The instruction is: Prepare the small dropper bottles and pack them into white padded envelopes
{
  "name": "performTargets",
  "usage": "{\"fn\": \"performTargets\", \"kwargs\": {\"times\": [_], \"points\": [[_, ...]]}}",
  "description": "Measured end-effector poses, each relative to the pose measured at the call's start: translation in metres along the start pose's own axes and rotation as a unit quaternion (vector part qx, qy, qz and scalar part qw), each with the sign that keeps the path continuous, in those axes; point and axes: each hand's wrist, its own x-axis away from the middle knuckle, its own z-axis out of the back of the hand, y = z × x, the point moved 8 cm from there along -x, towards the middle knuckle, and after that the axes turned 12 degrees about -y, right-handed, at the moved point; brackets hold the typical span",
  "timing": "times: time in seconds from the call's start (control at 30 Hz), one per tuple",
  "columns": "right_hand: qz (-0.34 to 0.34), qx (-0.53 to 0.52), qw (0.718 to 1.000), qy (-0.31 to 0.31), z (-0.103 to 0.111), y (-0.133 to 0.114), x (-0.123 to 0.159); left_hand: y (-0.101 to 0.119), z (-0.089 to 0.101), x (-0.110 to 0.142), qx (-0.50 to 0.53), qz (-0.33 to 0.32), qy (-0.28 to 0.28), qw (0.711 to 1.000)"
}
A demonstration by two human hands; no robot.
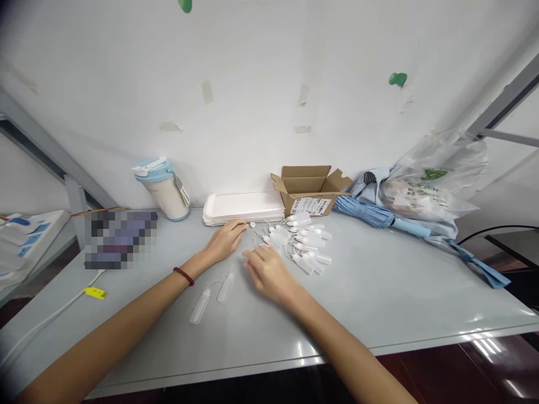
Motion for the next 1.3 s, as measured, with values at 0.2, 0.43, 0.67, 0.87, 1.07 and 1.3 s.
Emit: {"fn": "performTargets", "kwargs": {"times": [0.2, 0.43, 0.67, 0.87, 1.07, 1.3], "points": [[0.087, -0.042, 0.988, -0.123, -0.027, -0.042, 0.004, -0.004, -0.003, -0.006, 0.059, 0.013, -0.013, 0.998], [0.08, -0.028, 0.979, -0.186, -0.041, -0.044, 0.006, -0.014, -0.001, 0.01, 0.195, 0.095, -0.032, 0.976], [0.047, -0.03, 0.974, -0.22, -0.048, -0.039, 0.004, -0.009, 0.003, 0.049, 0.355, 0.144, -0.087, 0.92], [0.042, -0.032, 0.977, -0.207, -0.048, -0.034, 0.005, -0.007, 0.008, 0.07, 0.437, 0.183, -0.078, 0.877], [0.03, -0.015, 0.982, -0.185, -0.045, -0.028, 0.005, 0.002, 0.014, 0.068, 0.453, 0.166, -0.053, 0.874], [0.022, -0.017, 0.982, -0.189, -0.044, -0.027, 0.003, 0.026, 0.009, 0.069, 0.468, 0.111, -0.105, 0.87]]}}
